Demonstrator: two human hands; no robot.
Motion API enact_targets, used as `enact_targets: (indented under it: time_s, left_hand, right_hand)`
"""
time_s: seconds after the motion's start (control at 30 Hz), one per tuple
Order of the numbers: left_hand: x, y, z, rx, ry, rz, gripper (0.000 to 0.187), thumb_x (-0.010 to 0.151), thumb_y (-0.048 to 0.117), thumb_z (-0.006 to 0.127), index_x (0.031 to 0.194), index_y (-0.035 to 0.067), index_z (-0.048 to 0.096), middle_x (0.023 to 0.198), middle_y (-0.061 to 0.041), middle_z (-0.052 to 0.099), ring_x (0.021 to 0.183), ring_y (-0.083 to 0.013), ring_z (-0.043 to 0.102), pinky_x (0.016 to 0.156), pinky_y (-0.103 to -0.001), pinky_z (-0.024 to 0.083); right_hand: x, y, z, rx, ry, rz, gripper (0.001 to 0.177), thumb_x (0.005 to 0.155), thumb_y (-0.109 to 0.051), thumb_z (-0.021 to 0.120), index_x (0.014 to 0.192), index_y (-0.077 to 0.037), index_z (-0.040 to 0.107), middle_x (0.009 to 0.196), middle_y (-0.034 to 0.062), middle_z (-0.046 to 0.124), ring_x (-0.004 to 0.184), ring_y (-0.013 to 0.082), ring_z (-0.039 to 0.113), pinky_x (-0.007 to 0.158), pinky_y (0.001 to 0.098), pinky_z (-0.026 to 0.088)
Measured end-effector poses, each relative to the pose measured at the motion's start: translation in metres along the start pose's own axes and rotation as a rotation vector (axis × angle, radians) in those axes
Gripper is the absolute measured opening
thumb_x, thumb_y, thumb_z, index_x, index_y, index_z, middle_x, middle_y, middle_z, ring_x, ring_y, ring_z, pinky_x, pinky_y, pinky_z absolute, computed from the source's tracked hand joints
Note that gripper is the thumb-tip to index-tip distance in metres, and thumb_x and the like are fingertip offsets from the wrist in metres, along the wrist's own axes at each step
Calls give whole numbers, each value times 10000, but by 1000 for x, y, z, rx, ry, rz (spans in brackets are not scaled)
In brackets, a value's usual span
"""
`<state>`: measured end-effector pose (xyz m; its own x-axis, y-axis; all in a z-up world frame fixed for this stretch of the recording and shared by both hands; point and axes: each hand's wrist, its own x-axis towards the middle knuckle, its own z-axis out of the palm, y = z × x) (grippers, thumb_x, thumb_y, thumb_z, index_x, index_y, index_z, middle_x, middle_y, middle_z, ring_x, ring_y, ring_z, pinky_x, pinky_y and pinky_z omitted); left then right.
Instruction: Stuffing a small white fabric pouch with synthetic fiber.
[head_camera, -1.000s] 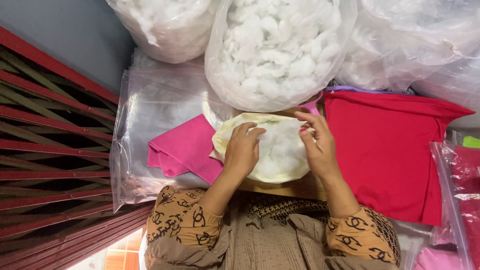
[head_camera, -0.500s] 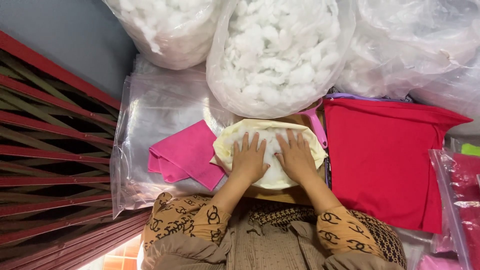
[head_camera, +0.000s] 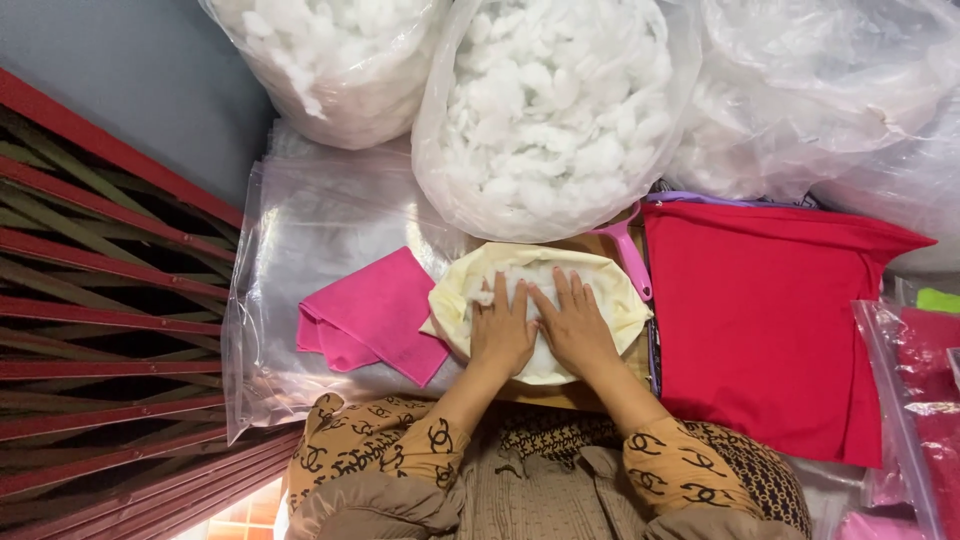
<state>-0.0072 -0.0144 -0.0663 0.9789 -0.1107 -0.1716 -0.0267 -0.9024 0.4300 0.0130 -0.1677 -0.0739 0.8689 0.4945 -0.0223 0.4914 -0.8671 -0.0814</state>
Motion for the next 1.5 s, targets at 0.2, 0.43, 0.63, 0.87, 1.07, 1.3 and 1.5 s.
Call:
enact_targets:
  time_s: [0.2, 0.43, 0.63, 0.87, 1.07, 1.3, 1.5]
  left_hand:
    - [6, 31, -78, 8, -100, -74, 594, 926, 331, 592, 1454, 70, 516, 1598, -268, 302, 1501, -507, 203, 1141, -577, 290]
    - [66, 46, -137, -120, 163, -4, 586, 897, 348, 660, 1414, 87, 571, 1518, -266, 408, 1430, -486, 377, 1114, -572, 356]
    - [169, 63, -170, -78, 503, 79, 668, 899, 249, 729, 1491, 144, 438, 1527, -245, 400, 1432, -480, 383, 1055, -559, 441]
    - [248, 57, -147, 43, 550, 250, 656, 863, -33, 583, 1470, 154, 420, 1428, -107, 494, 1446, -462, 369, 933, -479, 505]
    - [172, 75, -206, -446, 607, 334, 537, 945, 70, 485, 1471, 176, 456, 1415, -71, 533, 1428, -290, 452, 975, -452, 542]
    - [30, 73, -219, -1001, 171, 244, 677, 959, 400, 669, 1540, 173, 406, 1567, -264, 338, 1400, -483, 457, 1094, -584, 453]
    - [-35, 47, -140, -1420, -14, -4, 657, 892, 130, 738, 1491, 72, 473, 1312, -165, 504, 1096, -227, 612, 893, -344, 608]
  right_hand:
    - [13, 2, -80, 142, -244, 74, 593, 944, -402, 590, 1520, -373, 449, 1611, 127, 360, 1481, 454, 326, 1191, 609, 277]
    - [45, 40, -151, 335, 81, 13, 559, 918, -324, 674, 1459, -247, 553, 1510, 185, 498, 1373, 453, 485, 1100, 612, 405]
    - [151, 82, -221, 337, 360, 123, 701, 944, -219, 727, 1554, -125, 395, 1558, 311, 286, 1419, 508, 381, 1052, 603, 418]
    - [244, 130, -141, 341, 445, 93, 190, 821, -47, 629, 999, -52, 696, 956, 171, 696, 789, 376, 650, 675, 437, 475]
    - [166, 100, -221, 876, 500, 202, 87, 925, -123, 740, 999, -163, 719, 929, -77, 679, 850, 59, 566, 772, 220, 439]
    - [57, 46, -235, 1234, 509, 275, 335, 866, -59, 666, 1195, -104, 709, 1002, -9, 661, 909, 52, 600, 833, 215, 534]
    - [-5, -20, -172, 1503, 224, 300, 564, 859, 29, 657, 1409, -77, 591, 1211, 54, 635, 1054, 153, 639, 946, 342, 577]
